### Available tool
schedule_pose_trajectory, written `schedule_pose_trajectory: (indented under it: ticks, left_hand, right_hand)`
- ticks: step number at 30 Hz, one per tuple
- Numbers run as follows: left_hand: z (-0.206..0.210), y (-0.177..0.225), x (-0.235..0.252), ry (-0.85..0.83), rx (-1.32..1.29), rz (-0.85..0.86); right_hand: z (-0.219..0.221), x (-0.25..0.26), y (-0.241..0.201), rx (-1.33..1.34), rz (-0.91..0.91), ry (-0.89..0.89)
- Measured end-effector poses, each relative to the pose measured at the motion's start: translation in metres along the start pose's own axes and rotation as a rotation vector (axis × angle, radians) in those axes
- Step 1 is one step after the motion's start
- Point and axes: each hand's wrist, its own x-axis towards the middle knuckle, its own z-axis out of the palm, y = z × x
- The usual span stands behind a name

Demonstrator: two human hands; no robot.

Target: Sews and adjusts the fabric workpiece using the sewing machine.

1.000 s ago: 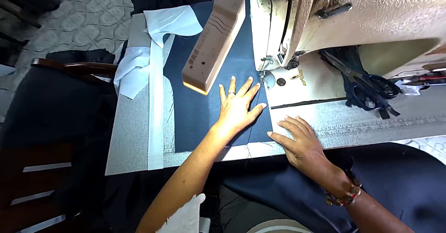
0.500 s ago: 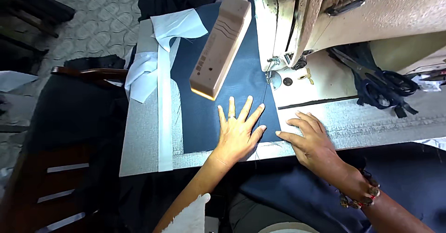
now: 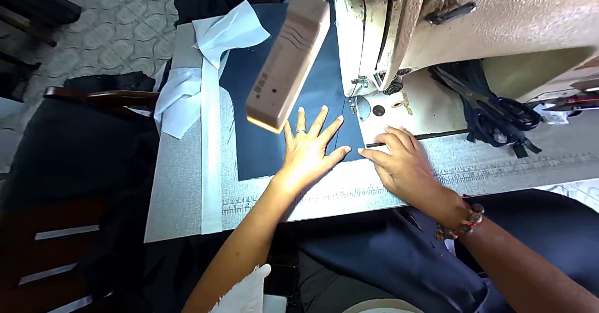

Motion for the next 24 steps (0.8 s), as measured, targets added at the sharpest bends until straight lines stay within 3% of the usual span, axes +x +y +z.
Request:
schedule_pose_trajectory:
  ticks: [12, 24]
  left_hand:
    - [-0.015, -0.027, 0.057, -0.017, -0.050, 0.038]
    - [-0.013, -0.054, 0.094, -0.064, 0.006, -0.029]
  right_hand:
    - [0.011, 0.008, 0.008, 0.033, 0.128, 0.033]
    - [0.012, 0.002, 0.008, 0.010, 0.104, 0.049]
